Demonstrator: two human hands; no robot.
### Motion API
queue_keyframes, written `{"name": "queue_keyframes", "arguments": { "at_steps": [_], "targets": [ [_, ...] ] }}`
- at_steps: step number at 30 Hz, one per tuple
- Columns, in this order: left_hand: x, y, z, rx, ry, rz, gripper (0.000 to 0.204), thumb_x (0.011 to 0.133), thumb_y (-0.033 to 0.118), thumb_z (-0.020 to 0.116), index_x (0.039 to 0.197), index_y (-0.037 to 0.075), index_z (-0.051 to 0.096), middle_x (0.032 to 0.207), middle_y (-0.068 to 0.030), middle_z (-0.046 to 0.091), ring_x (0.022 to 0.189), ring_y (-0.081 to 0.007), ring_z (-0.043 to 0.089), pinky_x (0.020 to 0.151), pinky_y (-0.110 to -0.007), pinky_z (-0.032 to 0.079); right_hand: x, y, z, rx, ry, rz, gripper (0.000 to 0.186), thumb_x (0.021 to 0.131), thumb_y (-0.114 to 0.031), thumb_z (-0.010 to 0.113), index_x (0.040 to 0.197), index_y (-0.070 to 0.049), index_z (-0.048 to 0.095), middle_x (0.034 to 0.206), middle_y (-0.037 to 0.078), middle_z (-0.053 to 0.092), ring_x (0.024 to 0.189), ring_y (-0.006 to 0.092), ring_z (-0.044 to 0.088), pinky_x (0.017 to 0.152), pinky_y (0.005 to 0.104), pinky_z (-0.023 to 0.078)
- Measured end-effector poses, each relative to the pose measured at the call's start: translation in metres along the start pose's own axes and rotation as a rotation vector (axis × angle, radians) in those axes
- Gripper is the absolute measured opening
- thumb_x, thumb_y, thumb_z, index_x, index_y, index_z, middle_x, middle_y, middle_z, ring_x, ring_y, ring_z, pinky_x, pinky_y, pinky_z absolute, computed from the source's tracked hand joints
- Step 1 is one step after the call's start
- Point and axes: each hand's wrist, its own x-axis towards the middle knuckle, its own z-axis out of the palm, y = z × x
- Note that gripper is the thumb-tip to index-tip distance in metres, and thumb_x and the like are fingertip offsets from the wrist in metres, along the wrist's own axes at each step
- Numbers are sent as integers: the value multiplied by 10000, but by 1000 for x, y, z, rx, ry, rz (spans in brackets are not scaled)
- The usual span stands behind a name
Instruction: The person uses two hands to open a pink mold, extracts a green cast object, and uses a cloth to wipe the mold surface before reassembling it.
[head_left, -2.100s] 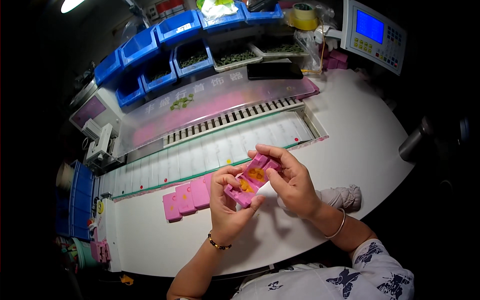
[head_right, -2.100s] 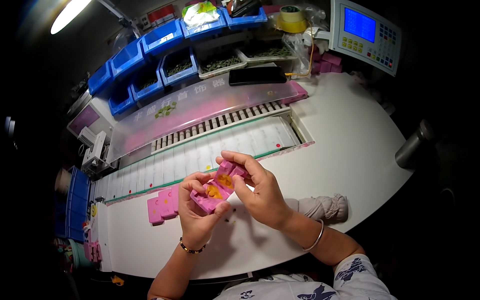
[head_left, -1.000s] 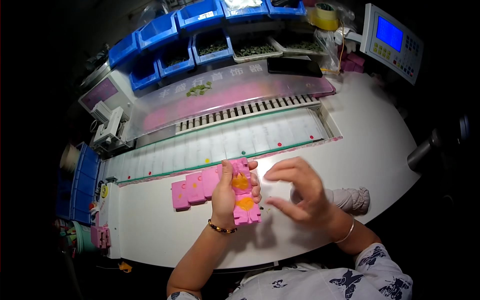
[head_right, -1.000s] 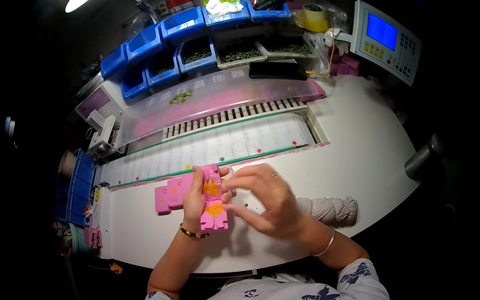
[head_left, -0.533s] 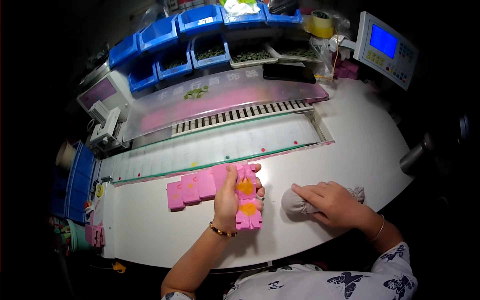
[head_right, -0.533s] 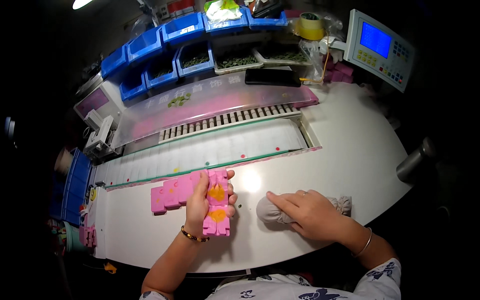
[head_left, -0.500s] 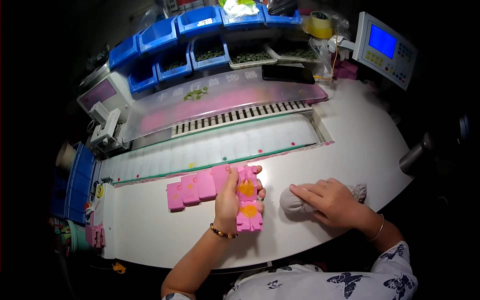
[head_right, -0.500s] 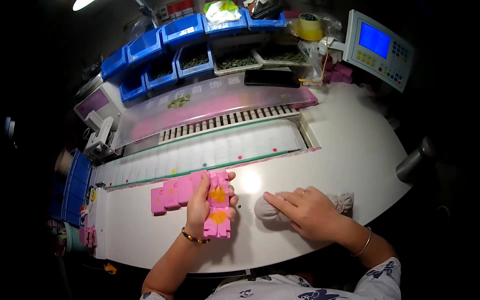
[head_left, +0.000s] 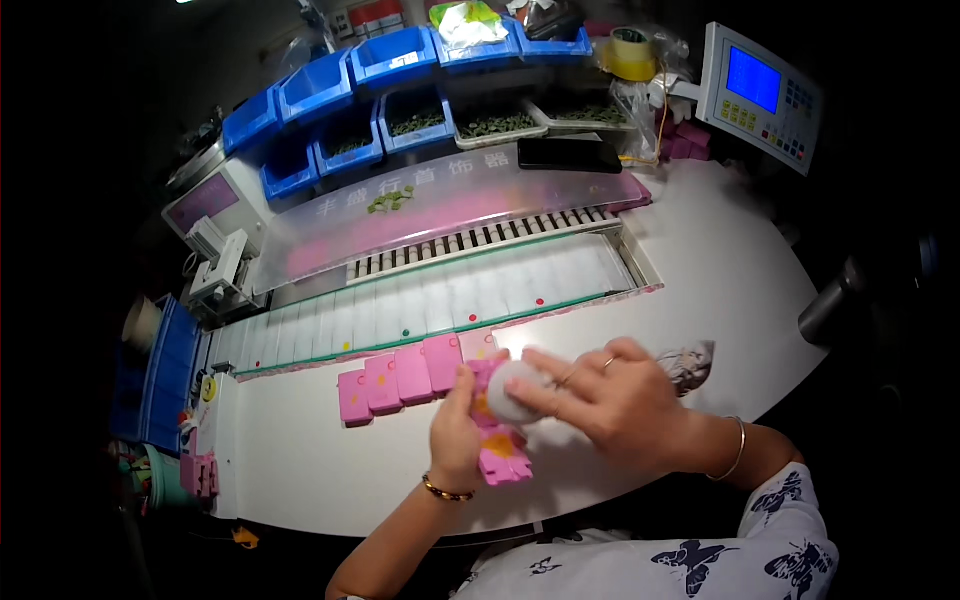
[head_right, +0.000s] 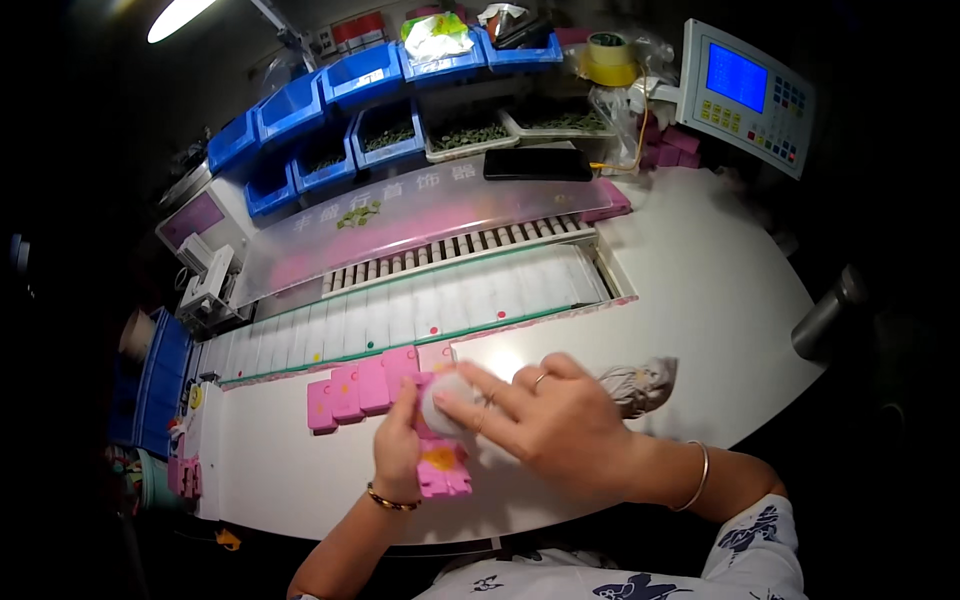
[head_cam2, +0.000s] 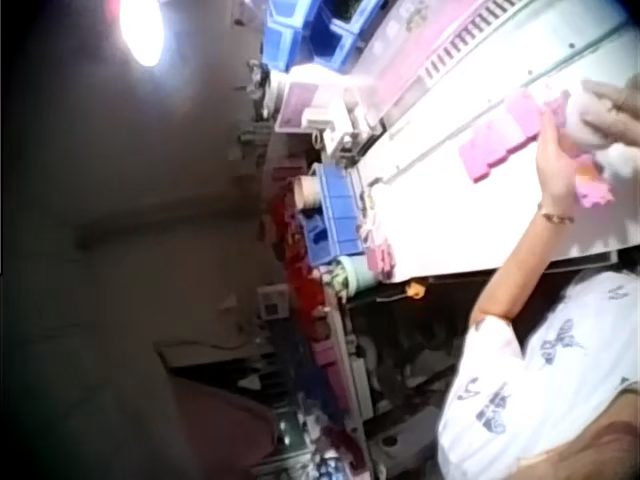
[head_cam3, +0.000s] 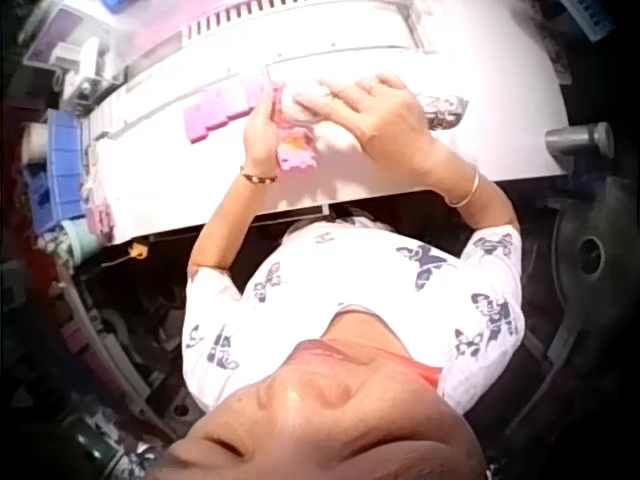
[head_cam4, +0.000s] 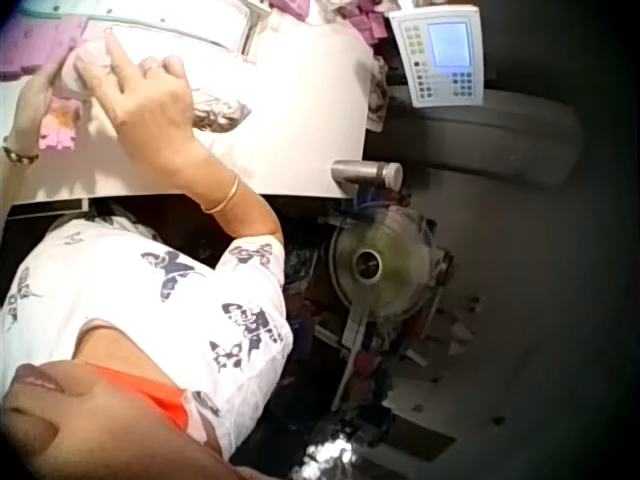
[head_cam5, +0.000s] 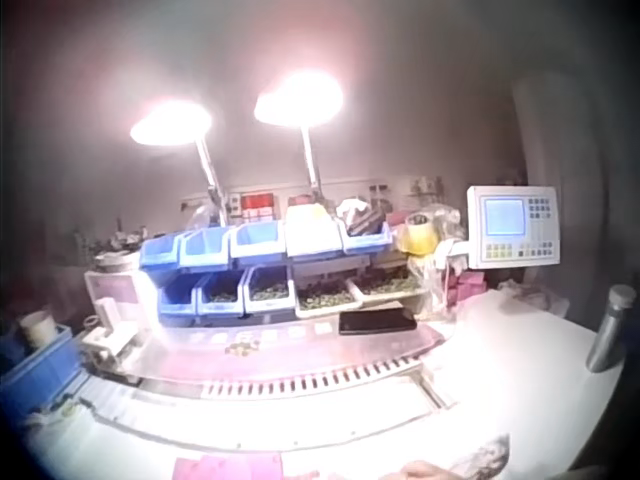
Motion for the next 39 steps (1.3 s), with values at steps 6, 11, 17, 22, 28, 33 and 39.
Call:
{"name": "queue_keyframes", "arguments": {
  "at_steps": [6, 11, 17, 22, 28, 33, 39],
  "targets": [
    [2, 9, 1, 127, 61, 425, 559, 1036, 452, 330, 1348, -1, 426, 1097, -122, 596, 907, -167, 602, 802, -306, 512, 5, -32, 6, -58, 135, -23, 435, 788, -151, 591, 1216, -162, 664, 1241, 151, 635, 698, 122, 570, 668, 251, 426],
    [-10, 7, -4, 285, 88, 660, 425, 1031, 395, 394, 1245, 29, 377, 997, -124, 580, 828, -159, 599, 783, -311, 506, -5, -23, 6, -8, -25, 4, 469, 786, -169, 601, 1251, -216, 633, 1256, 126, 626, 694, 138, 572, 697, 273, 410],
    [-3, 34, -15, -36, 54, 350, 445, 1021, 464, 364, 1020, 51, 528, 906, -101, 598, 609, -237, 612, 514, -375, 512, -35, 30, 18, -217, -69, 203, 517, 760, -77, 591, 1269, -170, 612, 1232, 151, 628, 713, 178, 588, 740, 312, 407],
    [-5, 27, -11, -62, -48, 257, 401, 1013, 445, 414, 1132, 63, 444, 997, -118, 611, 702, -229, 665, 645, -404, 590, -54, 43, 31, -369, -212, 369, 582, 706, -14, 629, 1277, -124, 590, 1240, 175, 605, 824, 232, 608, 805, 357, 405],
    [-10, 10, -2, 109, -117, 420, 290, 1012, 309, 480, 1170, 67, 461, 1180, -114, 577, 1067, -247, 631, 920, -370, 517, -2, 19, 27, 262, 25, 244, 511, 794, -160, 713, 1281, -89, 572, 1206, 153, 607, 1049, 270, 581, 861, 391, 425],
    [-13, -1, -6, 224, -141, 548, 276, 979, 238, 562, 1189, 71, 494, 1211, -92, 560, 1087, -203, 583, 966, -360, 465, 17, 2, 43, 1066, 55, 405, 380, 795, -224, 770, 1111, -63, 631, 1019, 63, 656, 898, 144, 607, 687, 272, 444],
    [-23, 12, -9, 294, -122, 456, 352, 915, 116, 662, 1209, 24, 493, 1220, -96, 541, 1081, -168, 560, 957, -329, 469, 21, -1, 49, 1036, 178, 428, 244, 786, -136, 773, 972, -37, 649, 888, 46, 662, 816, 116, 647, 618, 239, 427]
  ]
}}
